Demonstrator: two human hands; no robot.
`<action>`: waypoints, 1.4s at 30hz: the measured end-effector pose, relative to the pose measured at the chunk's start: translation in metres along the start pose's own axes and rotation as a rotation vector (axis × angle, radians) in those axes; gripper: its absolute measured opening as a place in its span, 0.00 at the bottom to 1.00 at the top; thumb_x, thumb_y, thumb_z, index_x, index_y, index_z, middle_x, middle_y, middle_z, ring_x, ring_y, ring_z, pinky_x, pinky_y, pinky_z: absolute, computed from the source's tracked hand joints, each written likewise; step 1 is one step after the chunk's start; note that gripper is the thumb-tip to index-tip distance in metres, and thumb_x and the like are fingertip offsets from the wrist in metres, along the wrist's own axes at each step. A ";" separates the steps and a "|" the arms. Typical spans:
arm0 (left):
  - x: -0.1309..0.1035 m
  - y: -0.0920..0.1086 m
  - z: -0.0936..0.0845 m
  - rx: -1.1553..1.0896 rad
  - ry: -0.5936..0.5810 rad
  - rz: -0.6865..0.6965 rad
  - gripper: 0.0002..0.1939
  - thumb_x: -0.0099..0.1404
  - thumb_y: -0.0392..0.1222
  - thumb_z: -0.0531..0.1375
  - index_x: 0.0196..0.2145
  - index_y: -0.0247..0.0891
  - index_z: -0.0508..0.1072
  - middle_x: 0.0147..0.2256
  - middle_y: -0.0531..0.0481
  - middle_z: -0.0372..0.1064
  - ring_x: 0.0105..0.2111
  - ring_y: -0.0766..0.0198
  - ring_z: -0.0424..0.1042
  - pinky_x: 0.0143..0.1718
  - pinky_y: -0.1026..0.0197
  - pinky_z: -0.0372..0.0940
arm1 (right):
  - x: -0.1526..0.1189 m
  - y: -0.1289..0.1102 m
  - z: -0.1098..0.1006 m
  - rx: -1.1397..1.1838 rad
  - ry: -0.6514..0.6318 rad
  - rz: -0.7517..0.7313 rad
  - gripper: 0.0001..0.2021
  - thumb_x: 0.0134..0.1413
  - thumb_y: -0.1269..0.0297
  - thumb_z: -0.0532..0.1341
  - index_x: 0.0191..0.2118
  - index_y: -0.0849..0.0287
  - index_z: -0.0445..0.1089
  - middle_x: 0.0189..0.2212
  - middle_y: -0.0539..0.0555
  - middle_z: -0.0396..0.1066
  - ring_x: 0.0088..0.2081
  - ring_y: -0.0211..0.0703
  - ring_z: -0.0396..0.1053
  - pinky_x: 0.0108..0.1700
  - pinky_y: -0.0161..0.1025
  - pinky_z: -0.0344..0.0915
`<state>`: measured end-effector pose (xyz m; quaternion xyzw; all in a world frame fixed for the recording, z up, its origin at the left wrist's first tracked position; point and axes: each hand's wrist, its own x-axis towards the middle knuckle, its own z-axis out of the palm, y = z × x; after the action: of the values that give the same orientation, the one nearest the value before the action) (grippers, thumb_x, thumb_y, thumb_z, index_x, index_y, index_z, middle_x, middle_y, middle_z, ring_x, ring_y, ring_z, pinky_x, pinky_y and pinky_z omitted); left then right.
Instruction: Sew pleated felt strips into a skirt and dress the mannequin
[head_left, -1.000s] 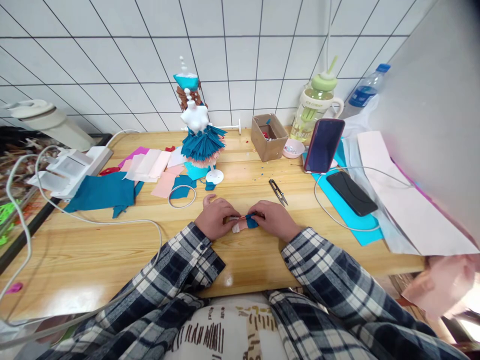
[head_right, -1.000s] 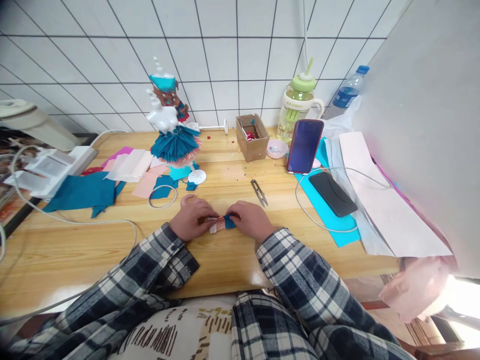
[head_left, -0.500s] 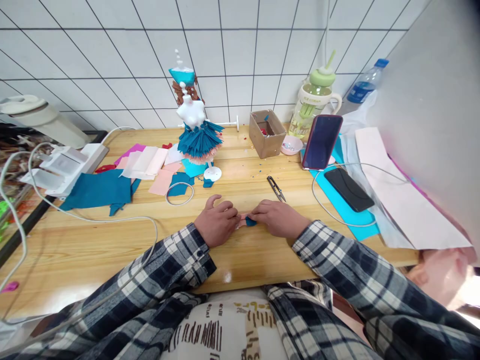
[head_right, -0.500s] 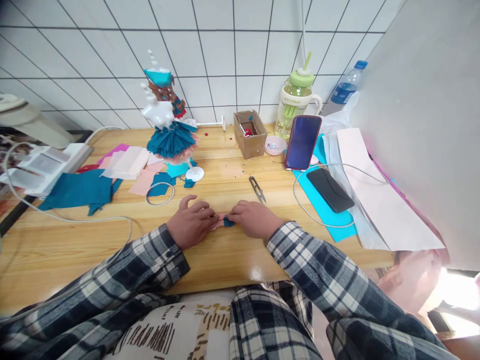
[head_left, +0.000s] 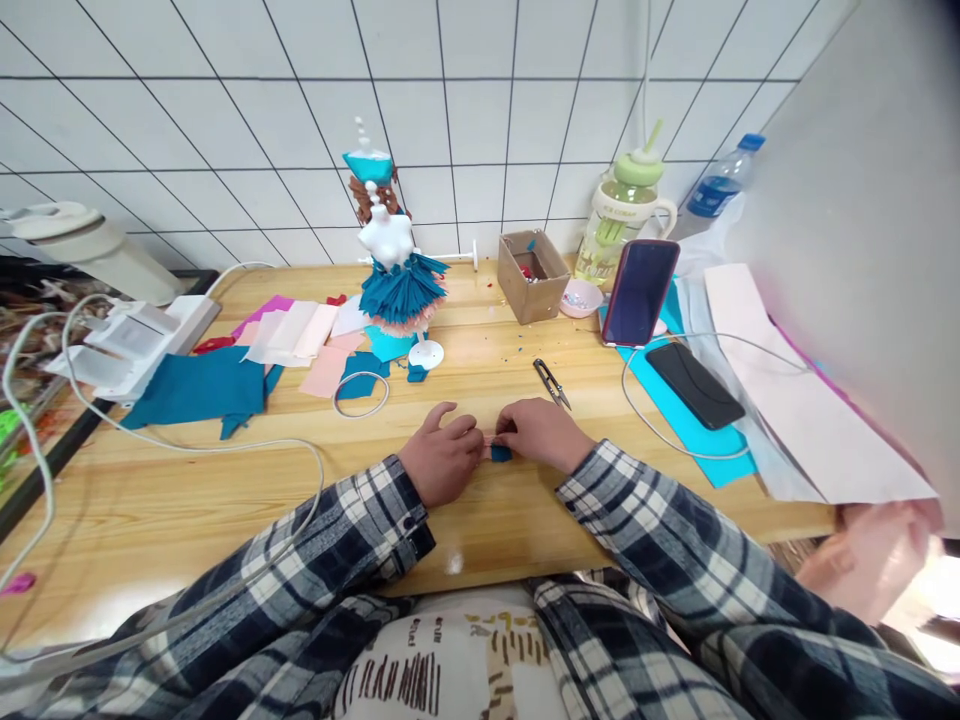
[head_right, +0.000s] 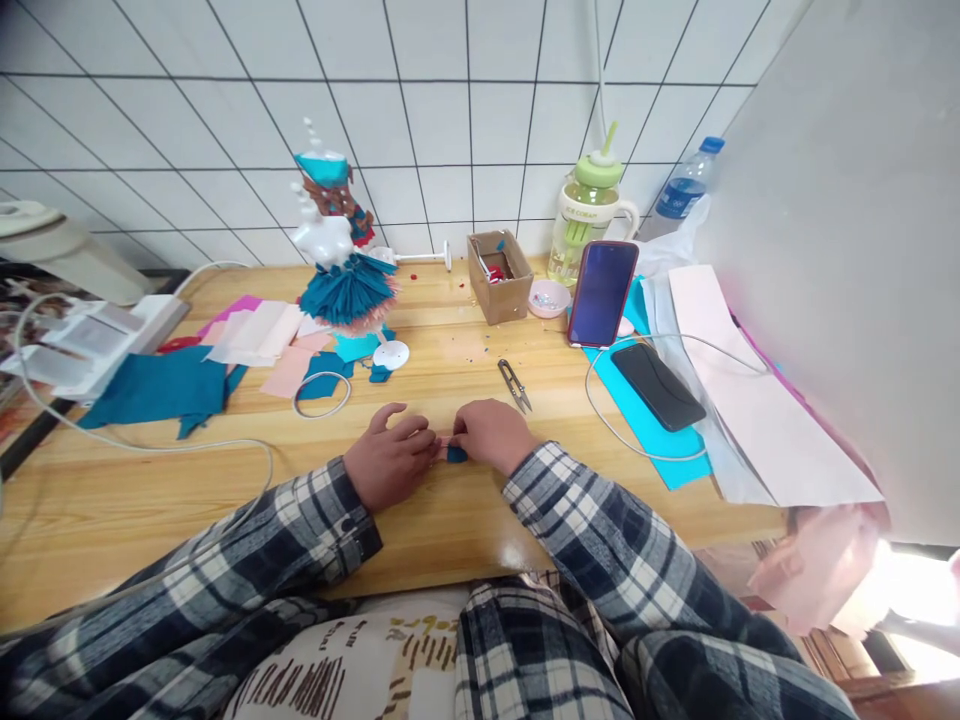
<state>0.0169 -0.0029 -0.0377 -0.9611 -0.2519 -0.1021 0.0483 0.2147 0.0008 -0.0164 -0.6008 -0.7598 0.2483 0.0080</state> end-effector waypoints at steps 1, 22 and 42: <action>-0.002 0.000 0.000 -0.012 0.019 -0.016 0.13 0.69 0.37 0.51 0.34 0.43 0.75 0.31 0.51 0.72 0.43 0.59 0.68 0.59 0.45 0.46 | -0.002 -0.003 0.001 -0.029 0.007 0.000 0.08 0.55 0.56 0.63 0.34 0.53 0.77 0.34 0.53 0.76 0.36 0.44 0.71 0.34 0.37 0.59; 0.001 -0.002 0.002 -0.116 0.169 -0.286 0.07 0.67 0.45 0.58 0.37 0.46 0.76 0.35 0.52 0.76 0.42 0.57 0.70 0.52 0.43 0.47 | -0.015 0.028 0.037 -0.258 0.526 -0.527 0.10 0.65 0.68 0.54 0.36 0.57 0.73 0.35 0.54 0.75 0.38 0.42 0.65 0.44 0.39 0.61; -0.004 -0.011 -0.001 -0.338 0.041 -0.433 0.10 0.64 0.51 0.60 0.37 0.44 0.76 0.34 0.50 0.76 0.40 0.56 0.70 0.52 0.42 0.45 | -0.018 0.020 0.031 -0.042 0.280 -0.259 0.12 0.65 0.61 0.56 0.45 0.50 0.76 0.36 0.51 0.77 0.39 0.44 0.67 0.43 0.39 0.60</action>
<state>0.0078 0.0040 -0.0372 -0.8772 -0.4297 -0.1700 -0.1306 0.2283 -0.0235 -0.0463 -0.5265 -0.8274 0.1434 0.1330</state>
